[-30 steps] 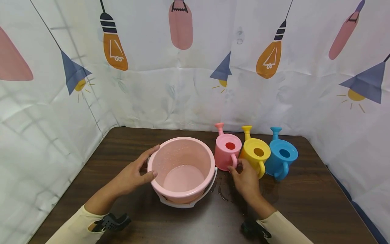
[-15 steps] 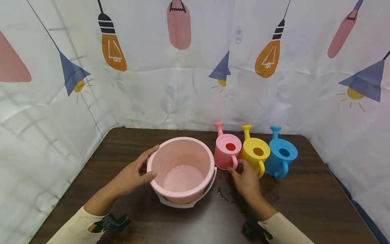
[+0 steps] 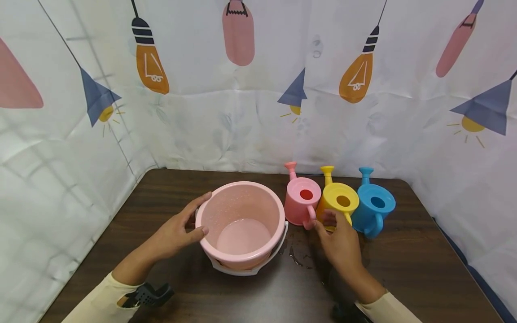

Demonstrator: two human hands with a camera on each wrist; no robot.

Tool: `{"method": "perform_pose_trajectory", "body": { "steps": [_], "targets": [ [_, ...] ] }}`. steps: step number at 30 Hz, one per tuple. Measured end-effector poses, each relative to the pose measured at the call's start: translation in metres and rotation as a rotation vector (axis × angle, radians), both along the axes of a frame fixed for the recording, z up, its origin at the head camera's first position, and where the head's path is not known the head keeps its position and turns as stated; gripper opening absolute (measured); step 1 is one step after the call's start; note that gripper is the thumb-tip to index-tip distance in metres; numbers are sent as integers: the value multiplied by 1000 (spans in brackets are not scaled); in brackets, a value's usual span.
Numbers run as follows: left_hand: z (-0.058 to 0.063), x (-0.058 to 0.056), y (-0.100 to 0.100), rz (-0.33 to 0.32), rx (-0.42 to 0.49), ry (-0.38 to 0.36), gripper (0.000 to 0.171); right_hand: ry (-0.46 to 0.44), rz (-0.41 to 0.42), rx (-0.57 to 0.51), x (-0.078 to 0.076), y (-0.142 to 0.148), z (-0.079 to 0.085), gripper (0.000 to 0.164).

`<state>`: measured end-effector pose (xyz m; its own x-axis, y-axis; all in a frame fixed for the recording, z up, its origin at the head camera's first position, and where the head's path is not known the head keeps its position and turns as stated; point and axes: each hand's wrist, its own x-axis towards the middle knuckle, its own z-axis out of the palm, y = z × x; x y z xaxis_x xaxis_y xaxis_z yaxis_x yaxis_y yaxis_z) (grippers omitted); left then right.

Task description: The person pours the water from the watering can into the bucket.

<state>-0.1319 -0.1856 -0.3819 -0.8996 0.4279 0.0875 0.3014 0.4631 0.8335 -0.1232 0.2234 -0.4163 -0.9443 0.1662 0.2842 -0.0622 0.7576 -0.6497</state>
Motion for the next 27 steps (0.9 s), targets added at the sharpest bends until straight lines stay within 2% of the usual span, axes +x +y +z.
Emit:
{"method": "perform_pose_trajectory", "body": {
  "steps": [9, 17, 27],
  "targets": [
    [1, 0, 0, 8, -7, -13, 82, 97, -57, 50, 10, 19, 12, 43],
    [0, 0, 1, 3, -4, -11, 82, 80, -105, 51, 13, 32, 13, 46],
    [0, -1, 0, 2, 1, -20, 82, 55, -134, 48, 10, 43, 2, 58]
  ]
}}
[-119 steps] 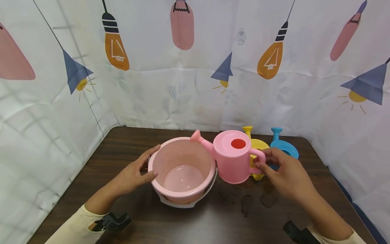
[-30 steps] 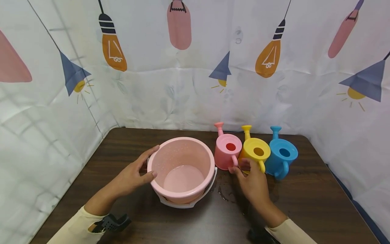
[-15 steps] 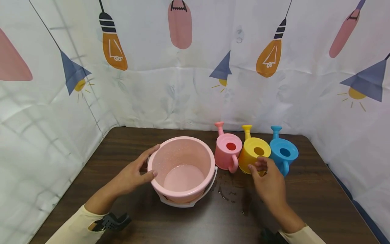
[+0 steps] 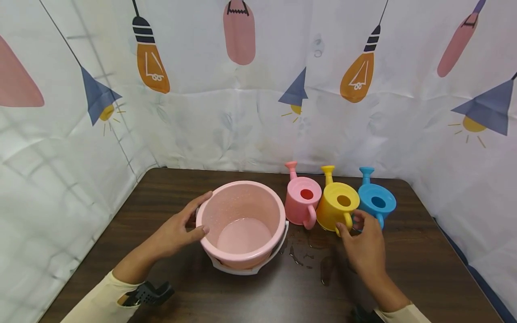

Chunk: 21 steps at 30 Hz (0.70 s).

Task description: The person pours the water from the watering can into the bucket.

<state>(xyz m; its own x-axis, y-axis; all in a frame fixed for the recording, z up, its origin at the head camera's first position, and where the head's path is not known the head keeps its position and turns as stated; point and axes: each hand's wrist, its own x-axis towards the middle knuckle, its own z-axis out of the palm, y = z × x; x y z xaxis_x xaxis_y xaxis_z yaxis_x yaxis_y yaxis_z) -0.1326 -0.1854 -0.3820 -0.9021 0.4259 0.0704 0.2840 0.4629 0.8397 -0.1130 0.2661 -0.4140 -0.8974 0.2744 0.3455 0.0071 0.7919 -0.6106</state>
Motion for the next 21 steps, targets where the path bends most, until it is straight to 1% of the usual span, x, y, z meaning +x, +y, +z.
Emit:
{"method": "perform_pose_trajectory", "body": {
  "steps": [7, 12, 14, 17, 21],
  "targets": [
    [0, 0, -1, -5, -4, 10, 83, -75, 14, -35, -1, 5, -12, 62],
    [0, 0, 0, -1, -9, 9, 83, -138, 5, -53, -3, 7, -19, 58],
    [0, 0, 0, 1, -13, 11, 83, -141, 7, -48, -5, 7, -22, 55],
    [1, 0, 0, 1, -12, 16, 83, -122, 16, -43, -5, 6, -24, 50],
    [2, 1, 0, 0, -14, 16, 83, -114, 26, -37, -6, 4, -26, 46]
  ]
}}
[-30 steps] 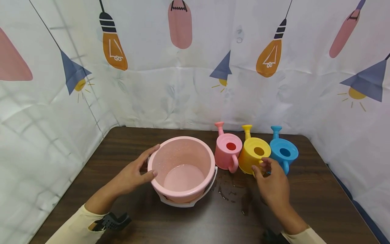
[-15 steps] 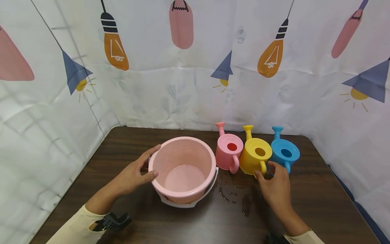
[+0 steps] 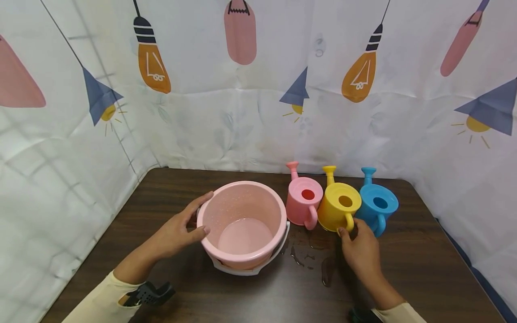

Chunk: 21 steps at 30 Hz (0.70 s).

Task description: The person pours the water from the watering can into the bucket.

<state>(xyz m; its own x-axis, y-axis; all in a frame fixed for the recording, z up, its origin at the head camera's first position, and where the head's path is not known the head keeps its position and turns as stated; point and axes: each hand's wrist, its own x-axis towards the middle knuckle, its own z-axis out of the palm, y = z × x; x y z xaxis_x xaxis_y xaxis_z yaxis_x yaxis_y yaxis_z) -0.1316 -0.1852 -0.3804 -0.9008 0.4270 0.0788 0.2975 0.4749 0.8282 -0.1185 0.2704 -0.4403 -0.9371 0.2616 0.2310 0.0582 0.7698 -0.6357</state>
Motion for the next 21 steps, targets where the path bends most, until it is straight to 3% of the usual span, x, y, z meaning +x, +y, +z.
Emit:
{"method": "perform_pose_trajectory", "body": {
  "steps": [14, 21],
  "targets": [
    [1, 0, 1, 4, 2, 1, 82, 121, -11, 82, 3, 1, -6, 32],
    [1, 0, 2, 0, 1, 17, 81, 127, -49, 90, 3, 3, -2, 29]
  ]
}}
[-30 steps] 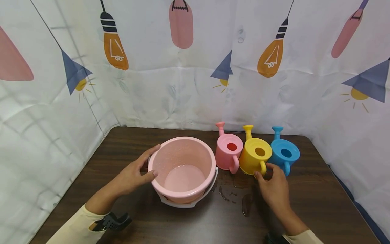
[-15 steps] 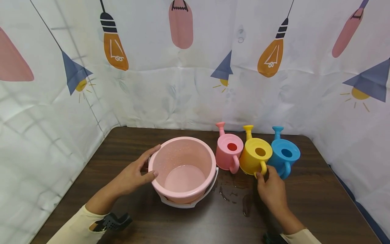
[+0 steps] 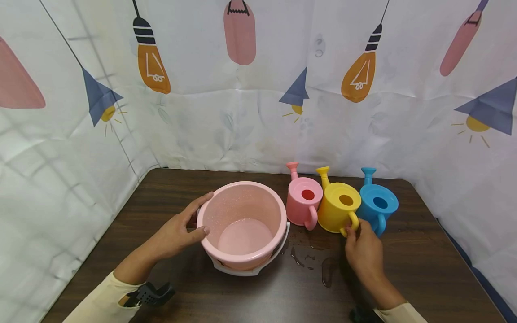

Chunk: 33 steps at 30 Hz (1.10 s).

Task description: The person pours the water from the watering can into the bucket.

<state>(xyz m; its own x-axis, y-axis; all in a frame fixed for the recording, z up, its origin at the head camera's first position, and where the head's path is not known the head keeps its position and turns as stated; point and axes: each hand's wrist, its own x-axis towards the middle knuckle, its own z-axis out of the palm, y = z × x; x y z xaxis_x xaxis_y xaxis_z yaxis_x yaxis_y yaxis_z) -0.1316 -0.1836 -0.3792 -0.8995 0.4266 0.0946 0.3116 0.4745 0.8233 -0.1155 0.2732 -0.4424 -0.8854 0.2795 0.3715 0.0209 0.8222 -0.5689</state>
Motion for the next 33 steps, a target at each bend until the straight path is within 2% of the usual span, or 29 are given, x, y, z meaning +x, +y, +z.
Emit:
{"method": "perform_pose_trajectory", "body": {
  "steps": [10, 24, 33],
  "targets": [
    [0, 0, 0, 4, -3, -13, 82, 52, 19, 13, 5, 1, 24, 32],
    [0, 0, 0, 11, -16, -26, 82, 38, 29, 24, 14, 16, 58, 41],
    [0, 0, 0, 10, -15, -27, 82, 58, 32, 32, 20, 24, 81, 37]
  ]
}}
